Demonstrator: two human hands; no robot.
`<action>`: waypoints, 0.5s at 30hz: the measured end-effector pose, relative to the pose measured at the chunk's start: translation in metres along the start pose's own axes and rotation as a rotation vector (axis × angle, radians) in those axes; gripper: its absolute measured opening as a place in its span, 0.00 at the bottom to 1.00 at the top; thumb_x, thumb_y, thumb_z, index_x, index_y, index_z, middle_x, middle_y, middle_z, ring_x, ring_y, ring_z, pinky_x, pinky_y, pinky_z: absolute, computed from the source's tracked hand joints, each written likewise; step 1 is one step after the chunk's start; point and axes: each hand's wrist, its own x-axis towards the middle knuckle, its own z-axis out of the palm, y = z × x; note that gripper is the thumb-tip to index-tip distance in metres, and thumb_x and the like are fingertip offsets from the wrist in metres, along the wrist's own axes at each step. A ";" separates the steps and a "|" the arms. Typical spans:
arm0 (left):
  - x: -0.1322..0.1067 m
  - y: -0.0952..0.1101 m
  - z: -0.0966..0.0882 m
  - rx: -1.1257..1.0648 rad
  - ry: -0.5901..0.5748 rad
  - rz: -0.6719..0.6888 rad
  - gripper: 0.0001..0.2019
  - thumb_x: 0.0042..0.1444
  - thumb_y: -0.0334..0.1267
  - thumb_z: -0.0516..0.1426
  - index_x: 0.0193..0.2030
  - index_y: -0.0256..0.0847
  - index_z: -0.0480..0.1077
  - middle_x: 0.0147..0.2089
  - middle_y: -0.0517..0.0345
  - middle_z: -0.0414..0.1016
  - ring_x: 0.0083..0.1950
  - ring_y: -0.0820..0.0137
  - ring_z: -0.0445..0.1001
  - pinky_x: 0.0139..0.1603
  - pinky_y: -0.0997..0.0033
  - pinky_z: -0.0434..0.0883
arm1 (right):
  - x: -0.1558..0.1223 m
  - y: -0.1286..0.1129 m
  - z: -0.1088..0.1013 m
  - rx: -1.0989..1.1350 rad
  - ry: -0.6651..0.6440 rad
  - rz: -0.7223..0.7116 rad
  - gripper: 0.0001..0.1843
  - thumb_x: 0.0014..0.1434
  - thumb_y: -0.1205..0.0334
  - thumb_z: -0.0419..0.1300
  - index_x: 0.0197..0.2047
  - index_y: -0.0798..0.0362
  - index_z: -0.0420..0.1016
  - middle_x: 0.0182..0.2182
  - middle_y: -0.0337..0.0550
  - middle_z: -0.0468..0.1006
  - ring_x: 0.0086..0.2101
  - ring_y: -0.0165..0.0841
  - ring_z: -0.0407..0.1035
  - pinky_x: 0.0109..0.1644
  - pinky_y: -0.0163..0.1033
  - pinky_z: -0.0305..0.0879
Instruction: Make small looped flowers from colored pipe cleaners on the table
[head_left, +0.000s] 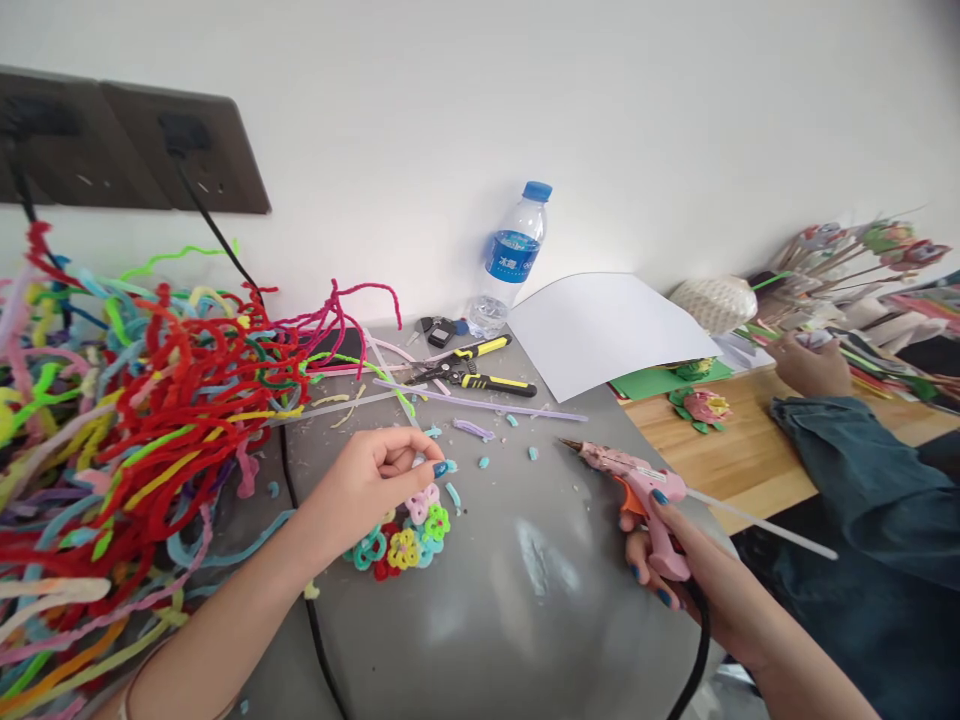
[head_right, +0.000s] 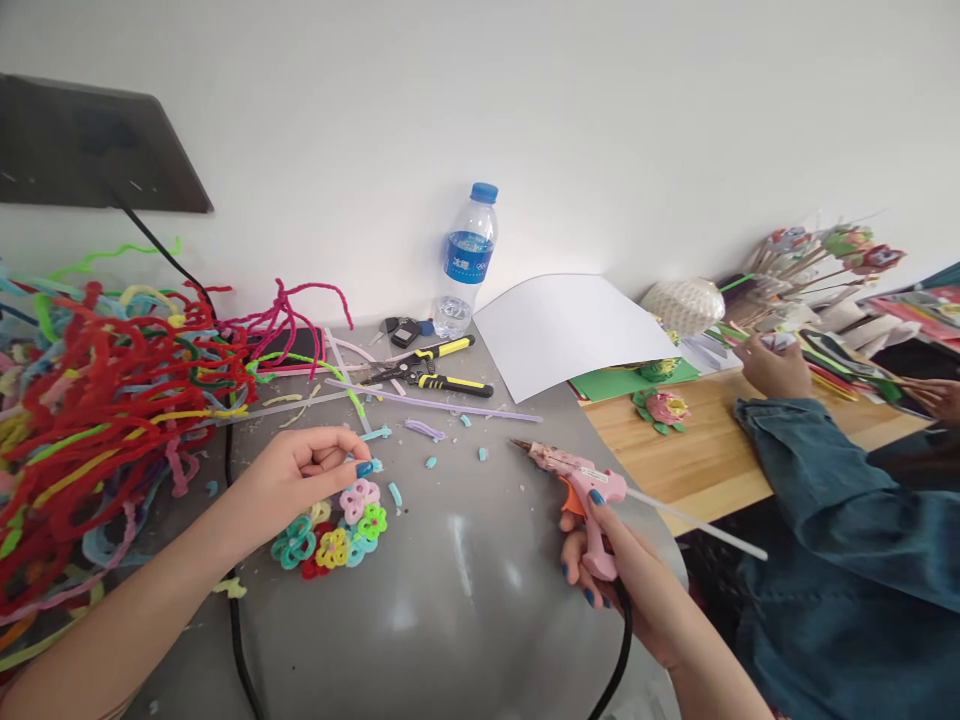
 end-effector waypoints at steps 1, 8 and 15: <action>0.000 0.000 0.000 0.001 -0.001 0.000 0.08 0.56 0.41 0.58 0.34 0.39 0.73 0.22 0.70 0.42 0.23 0.77 0.45 0.24 0.76 0.49 | 0.003 -0.004 -0.002 -0.052 -0.006 0.011 0.28 0.58 0.33 0.58 0.32 0.53 0.72 0.15 0.41 0.73 0.13 0.26 0.59 0.15 0.30 0.50; 0.001 0.004 -0.003 -0.012 0.016 0.001 0.08 0.56 0.41 0.58 0.34 0.38 0.72 0.23 0.70 0.43 0.24 0.77 0.46 0.25 0.76 0.48 | 0.028 -0.023 -0.021 -0.428 0.047 -0.005 0.34 0.60 0.29 0.49 0.24 0.52 0.68 0.10 0.42 0.70 0.10 0.28 0.56 0.15 0.32 0.46; 0.001 0.005 -0.003 -0.008 0.018 0.001 0.08 0.56 0.41 0.58 0.33 0.38 0.72 0.23 0.70 0.43 0.24 0.77 0.45 0.26 0.76 0.48 | 0.038 -0.036 -0.028 -1.036 0.253 -0.098 0.29 0.63 0.36 0.47 0.23 0.49 0.70 0.13 0.43 0.74 0.14 0.39 0.68 0.25 0.42 0.62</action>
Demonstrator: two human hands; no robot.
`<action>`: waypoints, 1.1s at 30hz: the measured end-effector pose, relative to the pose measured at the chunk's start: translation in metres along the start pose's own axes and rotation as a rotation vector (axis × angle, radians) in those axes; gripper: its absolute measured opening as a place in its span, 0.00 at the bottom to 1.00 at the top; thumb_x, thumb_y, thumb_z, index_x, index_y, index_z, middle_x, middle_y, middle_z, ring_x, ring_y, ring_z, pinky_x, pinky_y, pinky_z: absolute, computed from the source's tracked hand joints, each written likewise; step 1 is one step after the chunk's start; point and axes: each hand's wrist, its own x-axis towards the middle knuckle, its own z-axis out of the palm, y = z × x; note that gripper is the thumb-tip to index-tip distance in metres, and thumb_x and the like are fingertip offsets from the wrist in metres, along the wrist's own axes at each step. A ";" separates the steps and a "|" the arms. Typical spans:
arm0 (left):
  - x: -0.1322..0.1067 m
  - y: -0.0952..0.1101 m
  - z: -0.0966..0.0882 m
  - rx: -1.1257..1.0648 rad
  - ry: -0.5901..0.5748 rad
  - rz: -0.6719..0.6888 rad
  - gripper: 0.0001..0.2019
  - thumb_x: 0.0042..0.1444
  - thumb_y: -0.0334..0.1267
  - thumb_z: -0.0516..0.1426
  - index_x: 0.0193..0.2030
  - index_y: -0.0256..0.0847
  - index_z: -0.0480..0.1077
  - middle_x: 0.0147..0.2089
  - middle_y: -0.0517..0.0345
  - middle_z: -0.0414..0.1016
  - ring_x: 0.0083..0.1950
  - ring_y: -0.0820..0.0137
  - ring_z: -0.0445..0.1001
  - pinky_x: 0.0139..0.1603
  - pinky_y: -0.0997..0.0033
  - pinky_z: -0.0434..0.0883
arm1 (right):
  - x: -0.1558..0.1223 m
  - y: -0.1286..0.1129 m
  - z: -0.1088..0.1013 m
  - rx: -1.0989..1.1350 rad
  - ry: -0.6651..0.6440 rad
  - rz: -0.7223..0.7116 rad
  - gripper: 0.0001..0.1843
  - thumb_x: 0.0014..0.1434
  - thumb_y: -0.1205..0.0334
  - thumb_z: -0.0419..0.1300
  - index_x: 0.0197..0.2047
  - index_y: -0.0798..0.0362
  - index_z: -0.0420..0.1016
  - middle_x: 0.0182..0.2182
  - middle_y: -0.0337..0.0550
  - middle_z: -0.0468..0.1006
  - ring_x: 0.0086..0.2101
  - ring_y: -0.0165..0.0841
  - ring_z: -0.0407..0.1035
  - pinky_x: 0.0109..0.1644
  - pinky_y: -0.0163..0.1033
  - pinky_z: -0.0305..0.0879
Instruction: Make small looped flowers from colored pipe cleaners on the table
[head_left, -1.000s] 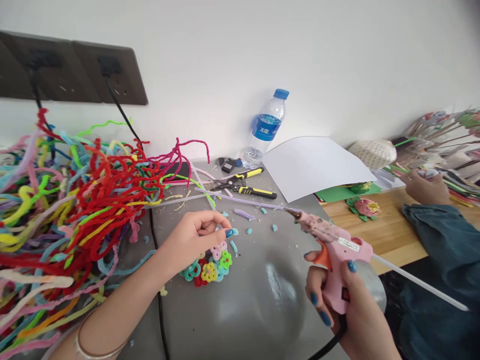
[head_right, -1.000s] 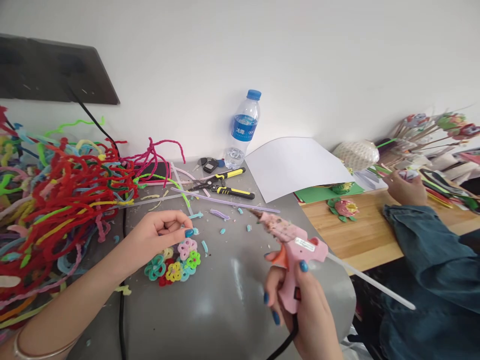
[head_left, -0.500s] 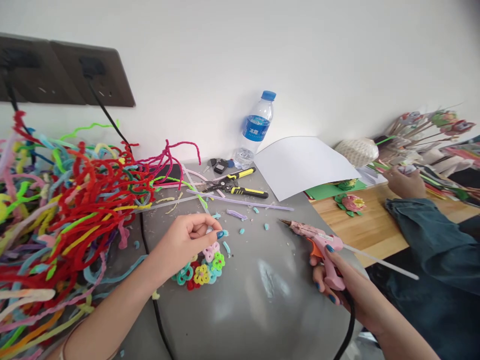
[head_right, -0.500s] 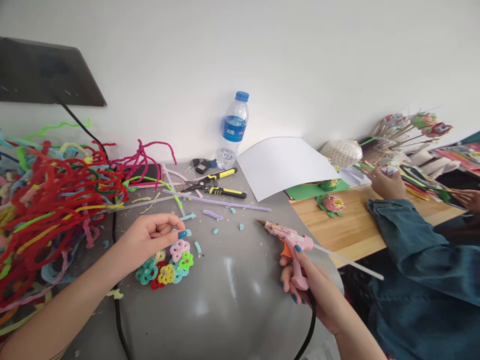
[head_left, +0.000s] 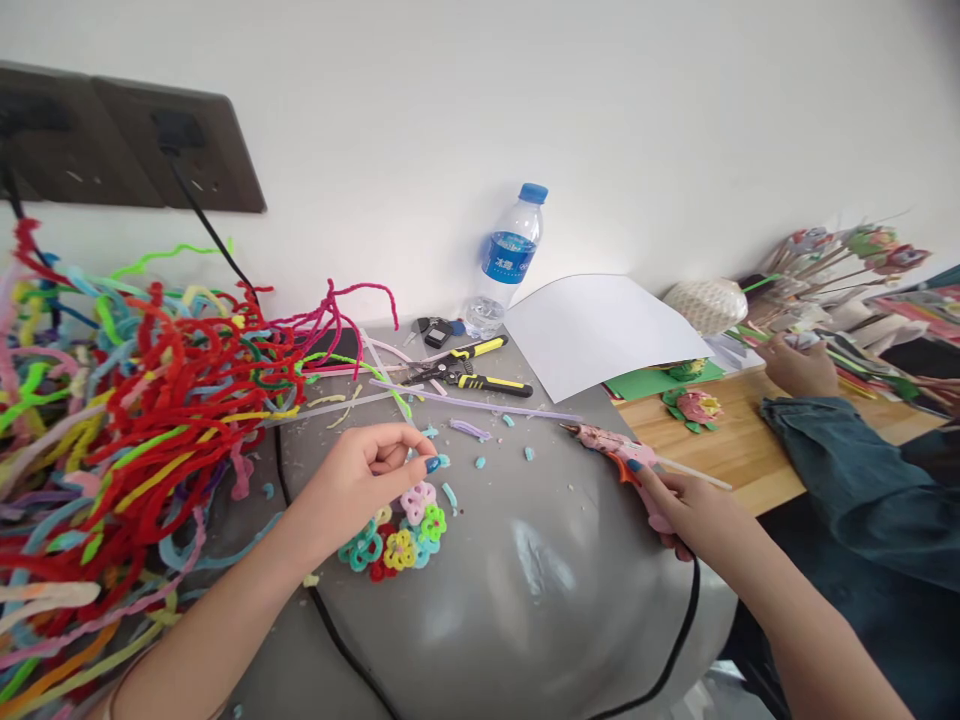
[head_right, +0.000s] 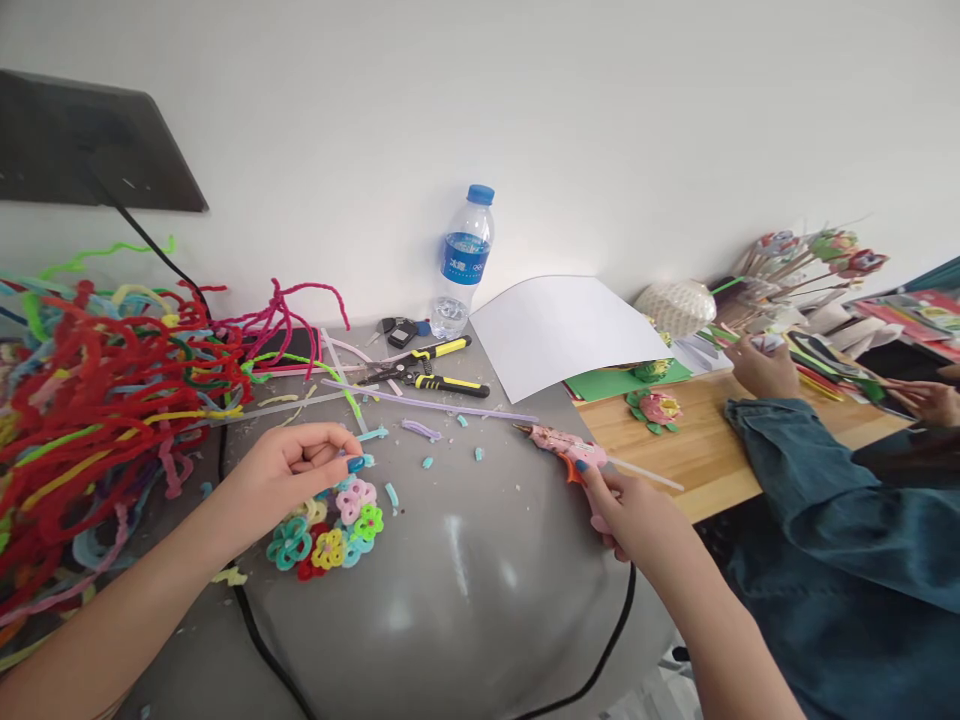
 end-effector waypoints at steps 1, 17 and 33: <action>0.000 0.001 0.000 0.001 0.003 0.000 0.08 0.56 0.41 0.58 0.33 0.38 0.72 0.24 0.70 0.43 0.24 0.77 0.45 0.26 0.76 0.48 | -0.001 -0.001 0.000 -0.070 0.063 -0.008 0.27 0.62 0.36 0.48 0.25 0.48 0.72 0.15 0.43 0.76 0.17 0.41 0.71 0.26 0.43 0.63; -0.001 0.004 0.000 -0.009 0.021 0.021 0.08 0.55 0.41 0.58 0.32 0.38 0.72 0.22 0.70 0.43 0.23 0.77 0.45 0.24 0.76 0.47 | -0.049 -0.063 0.033 0.198 0.355 -0.353 0.16 0.57 0.44 0.55 0.33 0.48 0.72 0.21 0.41 0.75 0.23 0.39 0.69 0.29 0.41 0.61; 0.000 0.000 -0.003 -0.037 0.056 0.029 0.09 0.55 0.42 0.58 0.32 0.38 0.72 0.22 0.71 0.44 0.22 0.77 0.45 0.25 0.76 0.46 | -0.049 -0.133 0.087 0.231 0.193 -0.522 0.07 0.60 0.61 0.57 0.34 0.51 0.77 0.20 0.35 0.67 0.23 0.34 0.63 0.30 0.36 0.54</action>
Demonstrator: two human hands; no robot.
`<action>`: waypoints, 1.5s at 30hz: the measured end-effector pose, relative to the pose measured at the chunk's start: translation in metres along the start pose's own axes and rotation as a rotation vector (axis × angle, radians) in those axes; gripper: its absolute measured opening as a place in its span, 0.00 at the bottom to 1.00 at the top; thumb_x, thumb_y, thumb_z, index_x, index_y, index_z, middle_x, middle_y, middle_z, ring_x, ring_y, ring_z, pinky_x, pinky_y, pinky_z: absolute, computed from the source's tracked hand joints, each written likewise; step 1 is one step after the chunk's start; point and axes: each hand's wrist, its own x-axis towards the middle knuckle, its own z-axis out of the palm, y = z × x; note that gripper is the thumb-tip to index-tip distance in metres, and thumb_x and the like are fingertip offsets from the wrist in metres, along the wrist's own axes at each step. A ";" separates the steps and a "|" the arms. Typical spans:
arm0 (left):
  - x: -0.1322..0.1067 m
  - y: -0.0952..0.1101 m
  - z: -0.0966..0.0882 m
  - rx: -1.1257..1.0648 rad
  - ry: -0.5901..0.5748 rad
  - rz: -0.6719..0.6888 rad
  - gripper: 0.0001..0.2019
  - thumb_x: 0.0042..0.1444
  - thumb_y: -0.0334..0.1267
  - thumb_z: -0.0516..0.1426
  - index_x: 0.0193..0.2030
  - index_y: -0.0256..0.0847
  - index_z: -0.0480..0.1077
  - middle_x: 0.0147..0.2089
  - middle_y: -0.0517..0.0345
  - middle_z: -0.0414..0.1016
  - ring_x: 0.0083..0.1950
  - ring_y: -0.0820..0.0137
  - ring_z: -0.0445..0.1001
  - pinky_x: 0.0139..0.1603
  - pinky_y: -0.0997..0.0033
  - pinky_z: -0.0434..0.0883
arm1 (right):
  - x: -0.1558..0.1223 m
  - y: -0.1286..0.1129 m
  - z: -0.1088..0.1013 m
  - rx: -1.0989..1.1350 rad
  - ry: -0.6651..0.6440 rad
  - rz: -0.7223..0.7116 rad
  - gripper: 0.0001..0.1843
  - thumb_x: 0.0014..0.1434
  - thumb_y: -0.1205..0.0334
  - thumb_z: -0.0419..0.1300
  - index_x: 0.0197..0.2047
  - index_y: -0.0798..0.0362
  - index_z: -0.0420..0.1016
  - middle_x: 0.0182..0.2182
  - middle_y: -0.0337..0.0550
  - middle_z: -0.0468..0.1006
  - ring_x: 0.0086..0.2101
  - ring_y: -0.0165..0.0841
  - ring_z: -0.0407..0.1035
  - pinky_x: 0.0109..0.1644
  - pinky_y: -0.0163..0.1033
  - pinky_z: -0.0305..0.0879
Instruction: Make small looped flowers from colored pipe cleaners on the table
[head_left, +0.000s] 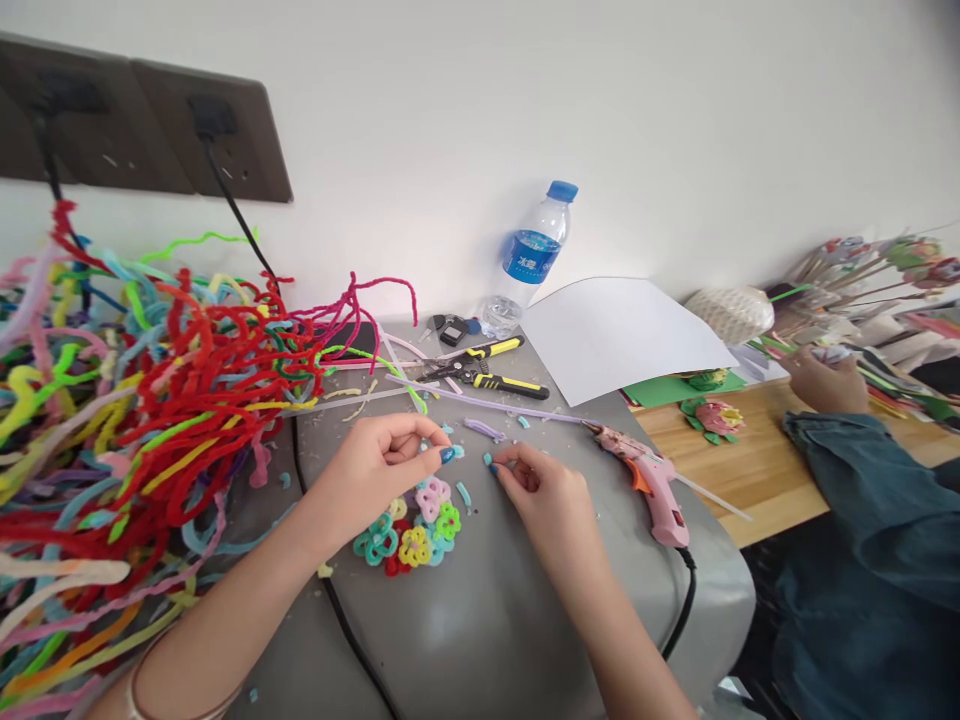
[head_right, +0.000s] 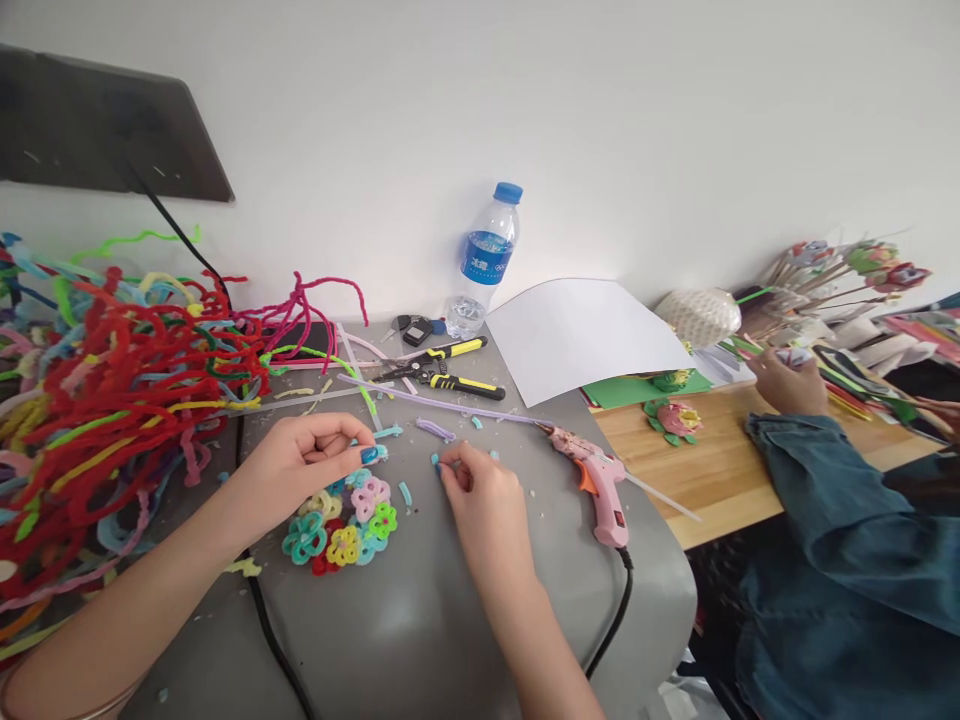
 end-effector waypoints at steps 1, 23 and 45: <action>0.000 0.000 0.000 0.005 -0.002 -0.002 0.09 0.55 0.42 0.58 0.33 0.38 0.72 0.22 0.71 0.44 0.22 0.77 0.45 0.25 0.76 0.46 | -0.001 -0.001 0.000 0.001 -0.003 -0.001 0.07 0.60 0.61 0.57 0.35 0.51 0.77 0.20 0.35 0.67 0.23 0.34 0.62 0.30 0.36 0.54; -0.002 0.002 0.000 0.003 -0.021 -0.034 0.09 0.55 0.41 0.57 0.33 0.37 0.71 0.22 0.71 0.43 0.23 0.77 0.45 0.25 0.75 0.45 | -0.037 0.006 -0.016 0.219 -0.043 -0.030 0.06 0.56 0.62 0.57 0.29 0.51 0.73 0.28 0.42 0.74 0.23 0.30 0.67 0.28 0.35 0.65; -0.004 0.003 0.003 -0.006 -0.131 -0.120 0.09 0.55 0.42 0.59 0.33 0.38 0.73 0.21 0.72 0.43 0.22 0.78 0.43 0.23 0.75 0.46 | 0.010 -0.019 -0.090 0.814 -0.442 0.047 0.10 0.59 0.55 0.69 0.43 0.49 0.85 0.30 0.40 0.80 0.27 0.24 0.74 0.32 0.25 0.73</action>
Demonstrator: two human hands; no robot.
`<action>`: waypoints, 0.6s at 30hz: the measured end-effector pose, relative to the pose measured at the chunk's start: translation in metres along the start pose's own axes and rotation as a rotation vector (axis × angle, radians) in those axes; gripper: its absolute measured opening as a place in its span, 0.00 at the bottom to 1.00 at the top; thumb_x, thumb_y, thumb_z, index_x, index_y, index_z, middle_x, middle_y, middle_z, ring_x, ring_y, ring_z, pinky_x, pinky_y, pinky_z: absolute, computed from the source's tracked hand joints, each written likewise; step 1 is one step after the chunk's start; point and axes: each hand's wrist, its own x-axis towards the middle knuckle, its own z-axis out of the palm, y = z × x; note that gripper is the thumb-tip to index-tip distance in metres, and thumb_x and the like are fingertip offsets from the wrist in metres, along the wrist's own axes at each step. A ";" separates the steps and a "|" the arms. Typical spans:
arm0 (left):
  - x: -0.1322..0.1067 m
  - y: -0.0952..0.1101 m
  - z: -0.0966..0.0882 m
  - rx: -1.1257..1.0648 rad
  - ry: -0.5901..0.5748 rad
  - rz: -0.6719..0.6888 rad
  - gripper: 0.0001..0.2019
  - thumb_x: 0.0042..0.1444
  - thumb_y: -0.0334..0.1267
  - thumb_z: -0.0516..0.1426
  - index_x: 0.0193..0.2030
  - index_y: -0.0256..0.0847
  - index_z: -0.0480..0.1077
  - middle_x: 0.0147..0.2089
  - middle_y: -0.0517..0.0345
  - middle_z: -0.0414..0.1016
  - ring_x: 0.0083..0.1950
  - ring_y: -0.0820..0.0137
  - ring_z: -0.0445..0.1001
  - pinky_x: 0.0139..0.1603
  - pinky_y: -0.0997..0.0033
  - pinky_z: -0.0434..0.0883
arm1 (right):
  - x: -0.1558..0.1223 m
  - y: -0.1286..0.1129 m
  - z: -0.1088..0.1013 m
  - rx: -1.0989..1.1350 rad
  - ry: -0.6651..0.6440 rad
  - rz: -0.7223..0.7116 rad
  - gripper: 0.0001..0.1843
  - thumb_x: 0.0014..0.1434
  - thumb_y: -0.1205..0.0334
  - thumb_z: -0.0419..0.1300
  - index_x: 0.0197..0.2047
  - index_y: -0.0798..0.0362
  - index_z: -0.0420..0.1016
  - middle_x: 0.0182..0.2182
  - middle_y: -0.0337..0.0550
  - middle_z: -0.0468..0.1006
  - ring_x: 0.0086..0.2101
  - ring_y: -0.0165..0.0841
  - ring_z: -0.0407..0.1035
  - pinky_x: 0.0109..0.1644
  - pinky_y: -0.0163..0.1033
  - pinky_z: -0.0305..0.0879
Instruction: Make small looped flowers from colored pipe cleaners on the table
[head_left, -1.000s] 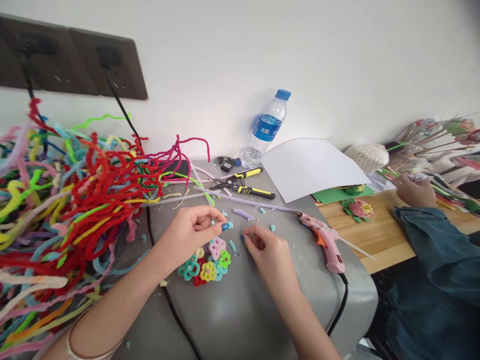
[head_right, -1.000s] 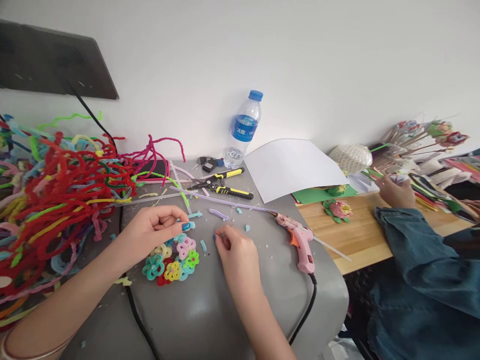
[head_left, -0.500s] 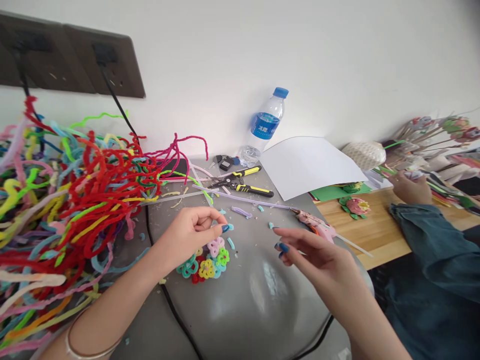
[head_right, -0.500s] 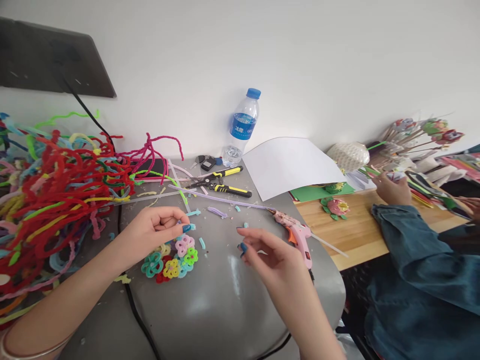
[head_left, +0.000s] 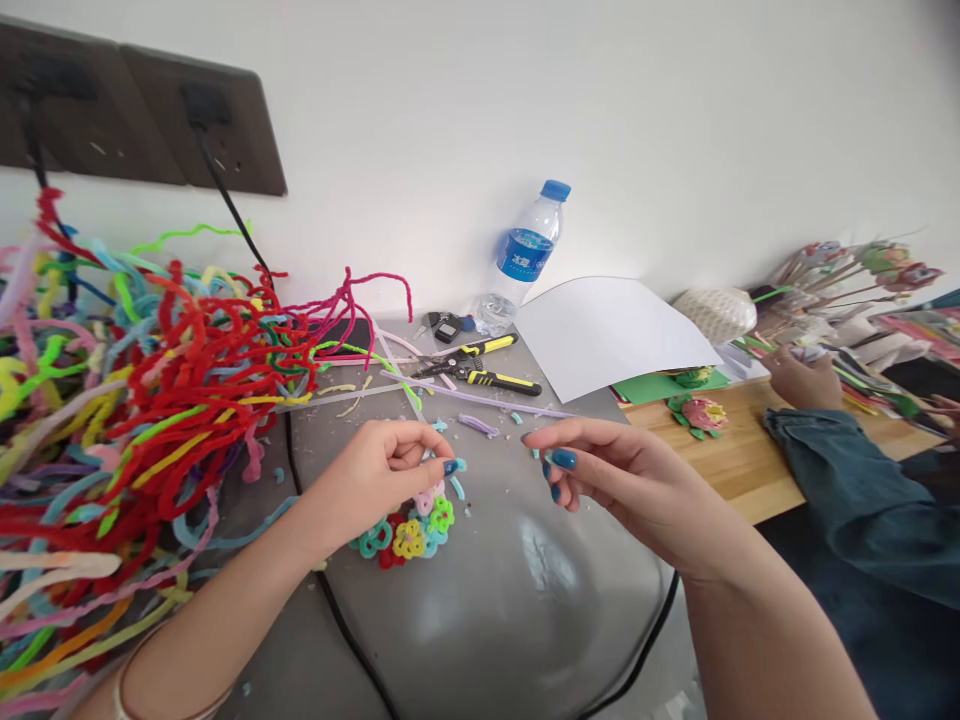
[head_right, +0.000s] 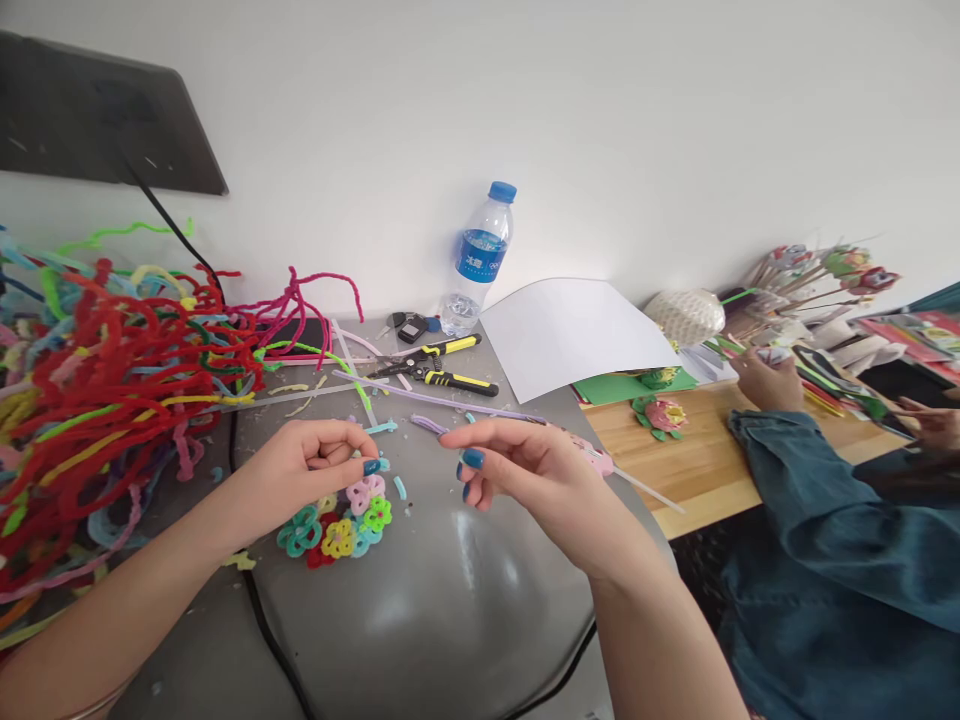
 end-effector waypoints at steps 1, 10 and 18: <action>0.000 0.000 0.000 -0.002 0.003 0.000 0.09 0.55 0.43 0.59 0.33 0.38 0.73 0.21 0.72 0.43 0.22 0.78 0.43 0.23 0.75 0.46 | 0.001 0.000 0.000 0.053 -0.023 0.026 0.10 0.59 0.54 0.69 0.41 0.49 0.86 0.29 0.40 0.80 0.26 0.24 0.74 0.31 0.25 0.72; 0.001 0.001 0.001 -0.008 0.009 0.000 0.11 0.53 0.45 0.60 0.32 0.38 0.73 0.21 0.72 0.43 0.22 0.78 0.43 0.23 0.75 0.45 | 0.004 0.001 0.000 0.265 -0.112 0.060 0.06 0.57 0.61 0.71 0.40 0.48 0.84 0.31 0.39 0.82 0.30 0.25 0.77 0.34 0.25 0.73; 0.002 -0.001 0.001 -0.013 0.000 -0.025 0.12 0.54 0.46 0.60 0.33 0.38 0.72 0.21 0.71 0.45 0.22 0.78 0.45 0.23 0.77 0.45 | 0.005 -0.003 0.009 0.189 -0.069 -0.044 0.05 0.54 0.62 0.73 0.30 0.51 0.82 0.29 0.40 0.79 0.28 0.27 0.71 0.35 0.32 0.71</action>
